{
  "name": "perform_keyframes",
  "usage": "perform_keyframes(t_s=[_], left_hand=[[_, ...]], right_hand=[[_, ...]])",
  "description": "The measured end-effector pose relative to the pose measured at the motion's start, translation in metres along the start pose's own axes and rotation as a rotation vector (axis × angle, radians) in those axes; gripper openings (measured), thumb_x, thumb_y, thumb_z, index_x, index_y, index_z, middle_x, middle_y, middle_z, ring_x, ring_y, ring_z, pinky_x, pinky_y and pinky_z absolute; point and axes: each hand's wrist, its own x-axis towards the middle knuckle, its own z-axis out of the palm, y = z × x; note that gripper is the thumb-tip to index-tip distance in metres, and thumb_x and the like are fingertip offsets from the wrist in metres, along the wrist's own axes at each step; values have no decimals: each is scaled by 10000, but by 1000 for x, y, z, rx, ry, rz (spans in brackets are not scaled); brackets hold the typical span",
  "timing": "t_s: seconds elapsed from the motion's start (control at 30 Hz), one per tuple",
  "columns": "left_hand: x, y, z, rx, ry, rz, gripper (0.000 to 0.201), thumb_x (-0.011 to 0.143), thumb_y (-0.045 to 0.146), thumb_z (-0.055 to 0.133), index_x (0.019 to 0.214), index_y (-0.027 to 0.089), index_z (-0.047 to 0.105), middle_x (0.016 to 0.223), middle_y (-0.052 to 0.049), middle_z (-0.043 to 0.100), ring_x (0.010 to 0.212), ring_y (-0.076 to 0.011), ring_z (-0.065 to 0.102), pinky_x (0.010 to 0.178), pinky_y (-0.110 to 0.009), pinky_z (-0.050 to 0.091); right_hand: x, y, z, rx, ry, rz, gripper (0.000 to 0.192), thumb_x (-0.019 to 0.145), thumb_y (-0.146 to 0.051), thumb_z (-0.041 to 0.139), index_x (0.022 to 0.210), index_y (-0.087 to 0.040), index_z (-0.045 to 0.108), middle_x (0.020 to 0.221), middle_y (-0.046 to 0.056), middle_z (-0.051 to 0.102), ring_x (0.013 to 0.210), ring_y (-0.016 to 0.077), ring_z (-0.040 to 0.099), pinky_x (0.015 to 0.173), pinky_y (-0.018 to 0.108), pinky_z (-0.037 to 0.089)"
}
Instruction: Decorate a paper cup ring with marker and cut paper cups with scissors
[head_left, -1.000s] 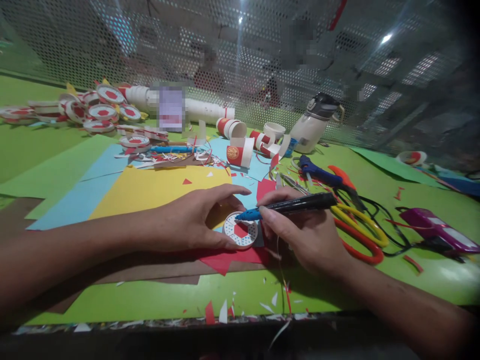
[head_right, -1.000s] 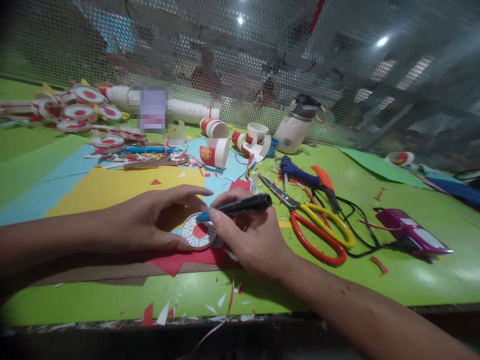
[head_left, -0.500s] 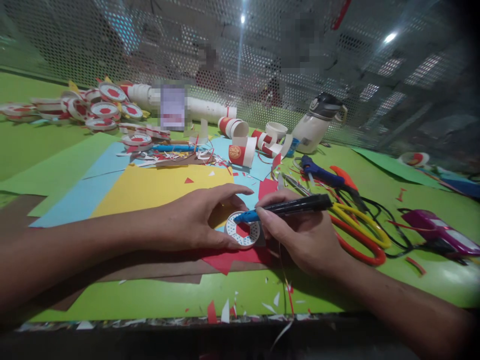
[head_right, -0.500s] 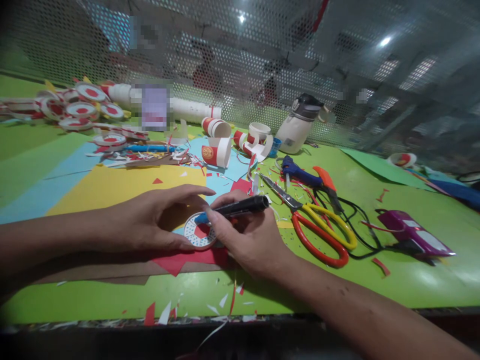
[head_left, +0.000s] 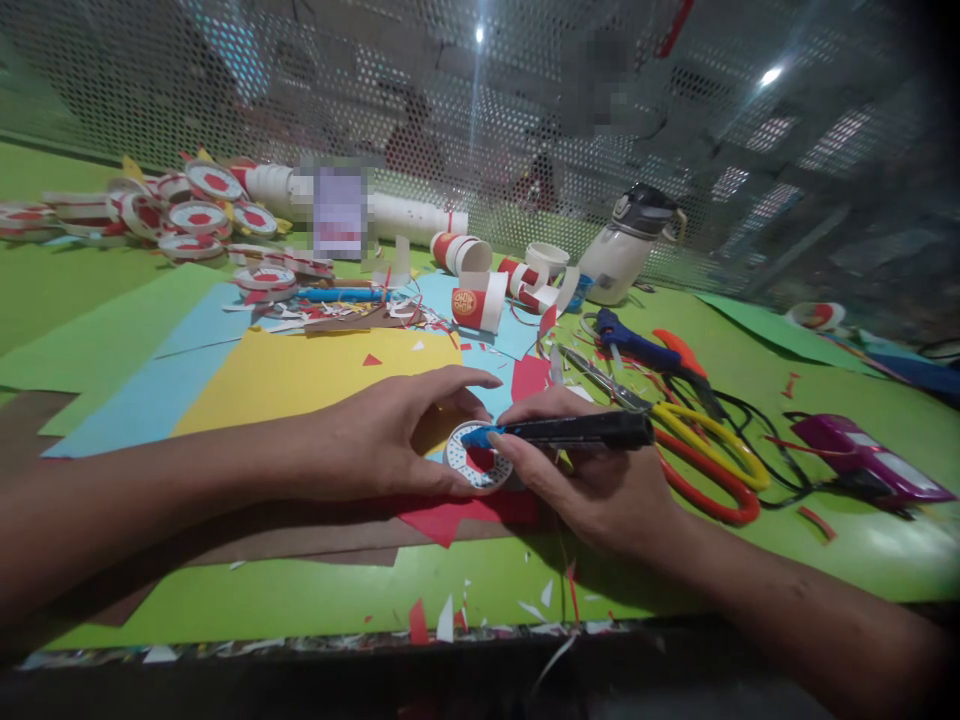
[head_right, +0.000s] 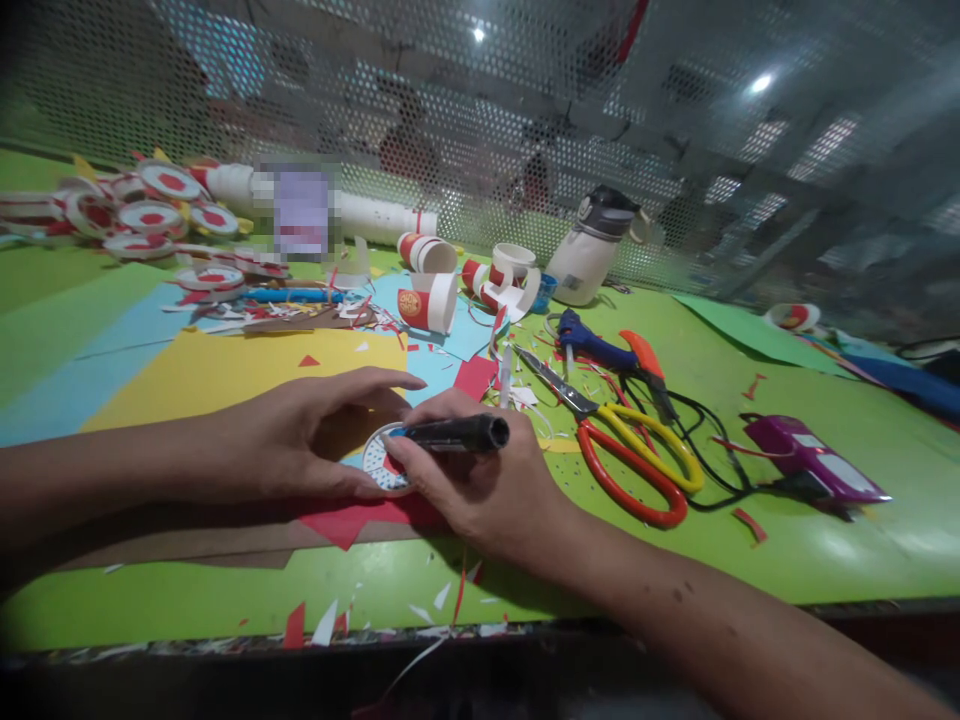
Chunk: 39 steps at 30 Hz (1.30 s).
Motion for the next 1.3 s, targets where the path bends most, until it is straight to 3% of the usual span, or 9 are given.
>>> perform_keyframes(t_s=[0.17, 0.23, 0.37, 0.43, 0.7, 1.3], left_hand=[[0, -4, 1, -24, 19, 37, 770, 732, 322, 764, 1403, 280, 391, 1256, -66, 615, 1154, -248, 583, 1011, -408, 447], [0, -3, 1, -33, 18, 35, 760, 729, 317, 766, 1395, 272, 403, 1258, -69, 611, 1155, -251, 579, 1009, -408, 448], [0, 3, -1, 22, 9, 12, 757, 729, 347, 765, 1392, 264, 408, 1250, -66, 602, 1151, -250, 569, 992, -394, 455], [0, 4, -1, 46, 13, 1, 769, 729, 384, 763, 1397, 269, 398, 1237, -61, 604, 1135, -247, 575, 976, -384, 461], [0, 1, 1, 39, 24, 9, 771, 733, 416, 756, 1401, 272, 400, 1281, -68, 600, 1186, -254, 561, 1023, -400, 430], [0, 1, 2, -21, 13, 0, 764, 736, 361, 765, 1399, 270, 396, 1274, -61, 612, 1170, -252, 578, 1002, -392, 457]], right_hand=[[-1, 0, 2, 8, -4, -2, 41, 825, -171, 667, 857, -161, 643, 702, -4, 711, 610, 115, 663, 567, 199, 545], [-2, 1, 4, 79, 66, 26, 31, 822, -168, 666, 830, -174, 636, 699, -12, 701, 634, 114, 669, 577, 196, 545], [-2, 7, 5, 103, 264, 53, 28, 824, -184, 666, 818, -187, 639, 617, -45, 631, 496, 80, 582, 484, 191, 487], [-2, 10, 5, 99, 297, 62, 29, 825, -193, 669, 819, -189, 641, 585, -55, 605, 466, 76, 552, 487, 202, 482], [0, 7, 9, 221, 238, 133, 60, 799, -198, 680, 777, -178, 628, 516, -64, 570, 434, 79, 526, 454, 196, 469], [1, 5, 7, 256, 122, 179, 58, 816, -219, 658, 793, -177, 626, 605, -30, 635, 527, 95, 602, 506, 196, 510]])
